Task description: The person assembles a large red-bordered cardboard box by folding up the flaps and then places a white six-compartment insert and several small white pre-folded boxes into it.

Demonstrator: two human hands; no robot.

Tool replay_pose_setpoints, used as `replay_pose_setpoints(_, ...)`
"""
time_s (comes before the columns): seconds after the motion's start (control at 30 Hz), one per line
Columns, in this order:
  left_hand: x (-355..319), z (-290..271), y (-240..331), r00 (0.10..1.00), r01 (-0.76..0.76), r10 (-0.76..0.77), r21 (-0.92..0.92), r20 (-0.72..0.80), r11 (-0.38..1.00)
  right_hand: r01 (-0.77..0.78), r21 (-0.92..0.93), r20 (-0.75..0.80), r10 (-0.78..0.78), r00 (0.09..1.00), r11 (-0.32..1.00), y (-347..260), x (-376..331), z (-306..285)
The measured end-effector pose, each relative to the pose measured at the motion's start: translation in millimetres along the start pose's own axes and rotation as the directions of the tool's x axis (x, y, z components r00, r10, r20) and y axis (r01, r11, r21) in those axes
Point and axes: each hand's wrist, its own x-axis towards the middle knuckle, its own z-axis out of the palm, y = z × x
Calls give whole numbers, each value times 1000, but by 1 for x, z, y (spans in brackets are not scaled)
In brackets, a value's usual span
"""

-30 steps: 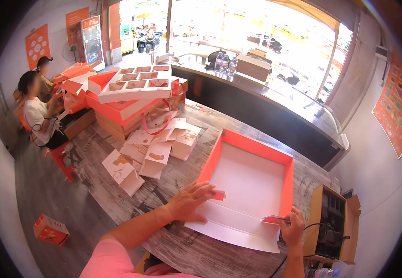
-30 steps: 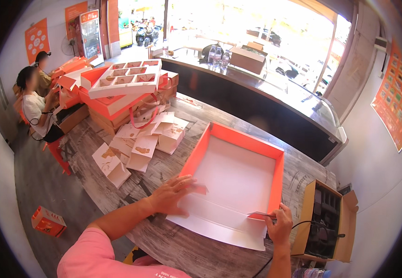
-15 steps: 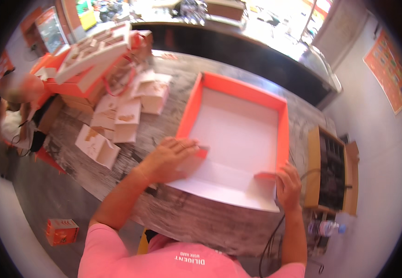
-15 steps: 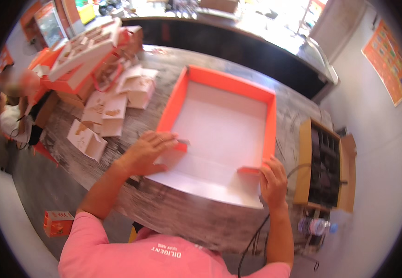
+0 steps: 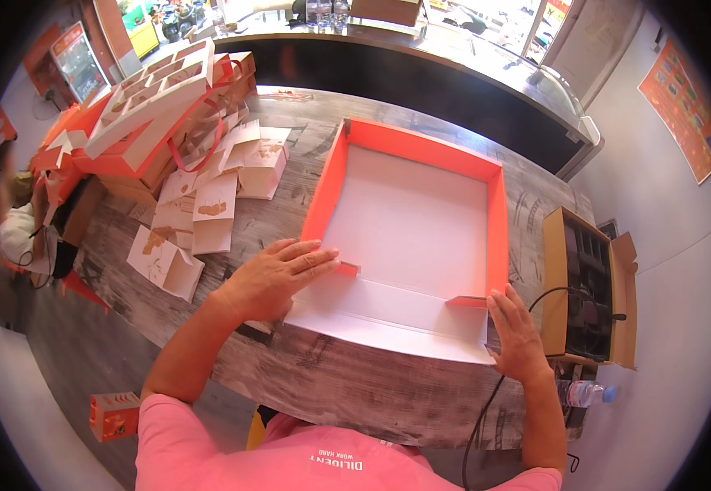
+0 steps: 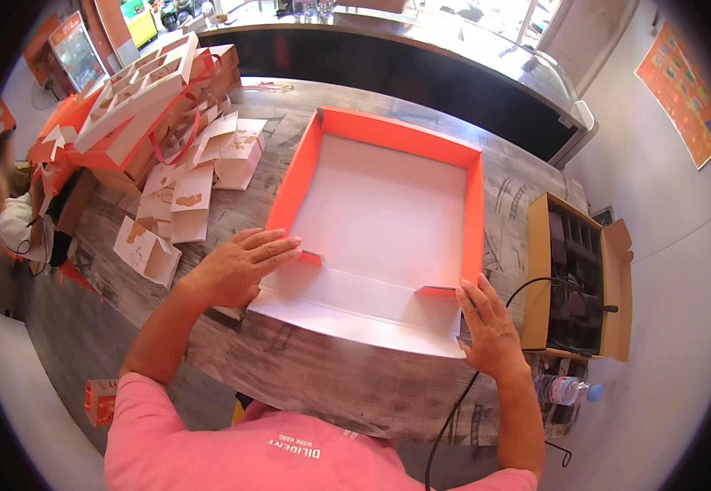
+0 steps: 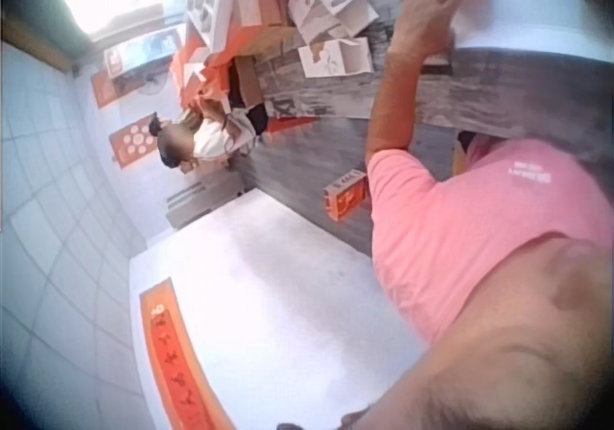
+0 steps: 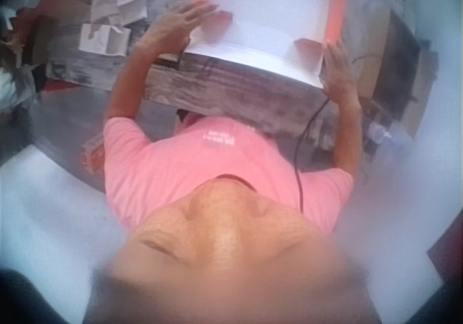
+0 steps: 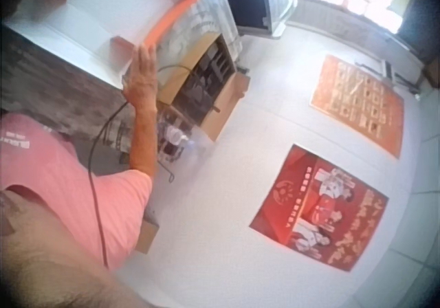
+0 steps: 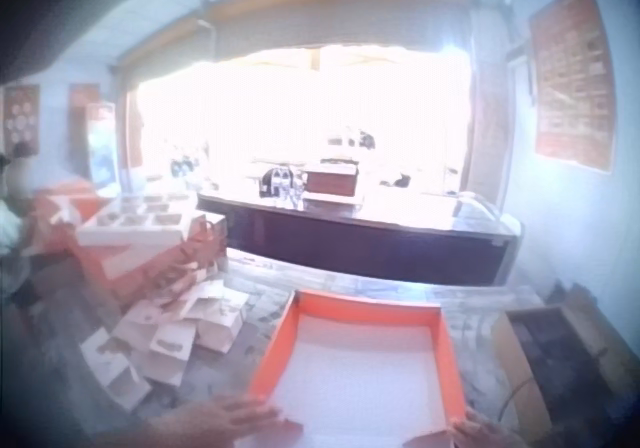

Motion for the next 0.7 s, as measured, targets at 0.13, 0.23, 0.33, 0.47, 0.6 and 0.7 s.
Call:
replay_pose_setpoints(0.13, 0, -7, 0, 999, 17, -11, -111, 50, 994, -10, 20, -116, 12, 993, 1000, 6, -5, 18)
replay_pose_setpoints(0.23, 1, -10, -2, 1000, 4, 1, -196, 27, 981, 65, 88, -275, -39, 961, 994, 16, -3, 29)
replay_pose_setpoints(0.33, 2, 5, -16, 989, -73, 22, -348, -147, 935, 149, 130, -409, -83, 909, 980, 26, 5, 32)
replay_pose_setpoints(0.47, 11, 21, -28, 941, -92, -115, -567, -319, 819, 29, 226, -482, 86, 872, 974, 37, 15, 39)
replay_pose_setpoints(0.6, 12, 30, -30, 925, -9, -176, -481, -338, 877, -98, 394, -539, 316, 780, 914, 45, 23, 61)
replay_pose_setpoints(0.7, 18, 34, -26, 868, -10, -225, -468, -443, 884, -120, 403, -543, 342, 767, 907, 38, 28, 57)
